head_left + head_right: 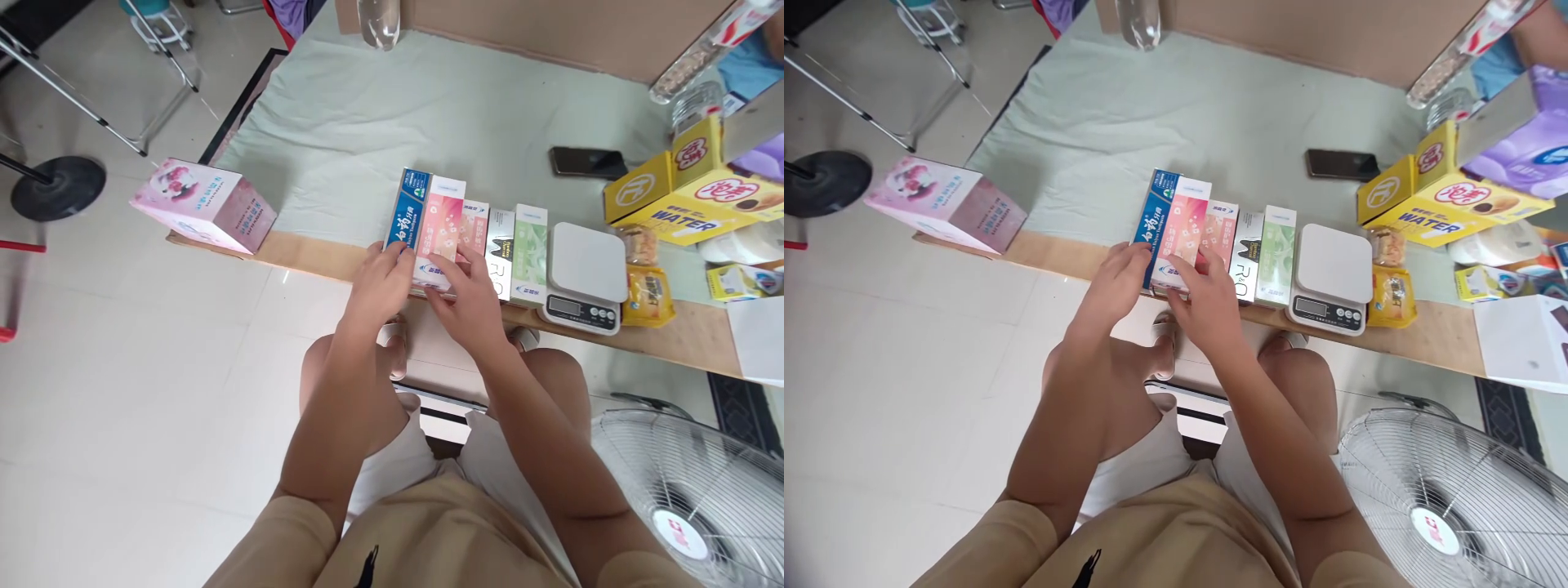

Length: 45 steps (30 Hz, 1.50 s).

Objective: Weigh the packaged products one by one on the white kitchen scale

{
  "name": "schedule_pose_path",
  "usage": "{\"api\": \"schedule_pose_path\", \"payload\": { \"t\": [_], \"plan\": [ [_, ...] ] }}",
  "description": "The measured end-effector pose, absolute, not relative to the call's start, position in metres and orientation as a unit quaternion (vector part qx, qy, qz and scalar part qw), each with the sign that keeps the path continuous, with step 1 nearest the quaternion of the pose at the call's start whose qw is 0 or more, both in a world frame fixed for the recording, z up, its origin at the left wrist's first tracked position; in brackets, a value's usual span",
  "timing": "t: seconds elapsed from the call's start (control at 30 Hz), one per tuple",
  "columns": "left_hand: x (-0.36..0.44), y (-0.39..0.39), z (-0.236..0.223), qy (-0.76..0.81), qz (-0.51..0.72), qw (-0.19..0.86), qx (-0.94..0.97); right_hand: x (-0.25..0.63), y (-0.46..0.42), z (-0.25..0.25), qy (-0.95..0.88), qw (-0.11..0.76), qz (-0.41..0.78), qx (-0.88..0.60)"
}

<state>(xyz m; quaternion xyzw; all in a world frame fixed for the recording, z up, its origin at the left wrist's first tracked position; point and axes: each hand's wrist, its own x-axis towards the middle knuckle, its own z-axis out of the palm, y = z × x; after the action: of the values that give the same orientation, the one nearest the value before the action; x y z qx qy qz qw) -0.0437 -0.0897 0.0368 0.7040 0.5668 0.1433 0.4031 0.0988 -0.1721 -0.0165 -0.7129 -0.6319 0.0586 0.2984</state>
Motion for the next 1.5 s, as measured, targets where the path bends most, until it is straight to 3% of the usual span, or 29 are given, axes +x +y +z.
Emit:
{"api": "schedule_pose_path", "payload": {
  "t": [0.27,0.57,0.83,1.5],
  "plan": [
    [-0.041,-0.093,0.039,0.550,0.126,0.379,0.733,0.097,-0.166,-0.024,-0.625,0.327,0.050,-0.708],
    [-0.039,-0.093,0.031,0.473,0.273,0.369,0.752,0.089,-0.163,-0.027,-0.606,0.392,-0.019,-0.692],
    [-0.048,-0.086,0.027,0.571,0.259,0.457,0.630,0.068,-0.147,-0.015,-0.646,0.314,0.066,-0.693],
    [-0.050,-0.082,0.023,0.542,0.281,0.473,0.635,0.059,-0.144,-0.004,-0.652,0.259,0.114,-0.704]
  ]
}}
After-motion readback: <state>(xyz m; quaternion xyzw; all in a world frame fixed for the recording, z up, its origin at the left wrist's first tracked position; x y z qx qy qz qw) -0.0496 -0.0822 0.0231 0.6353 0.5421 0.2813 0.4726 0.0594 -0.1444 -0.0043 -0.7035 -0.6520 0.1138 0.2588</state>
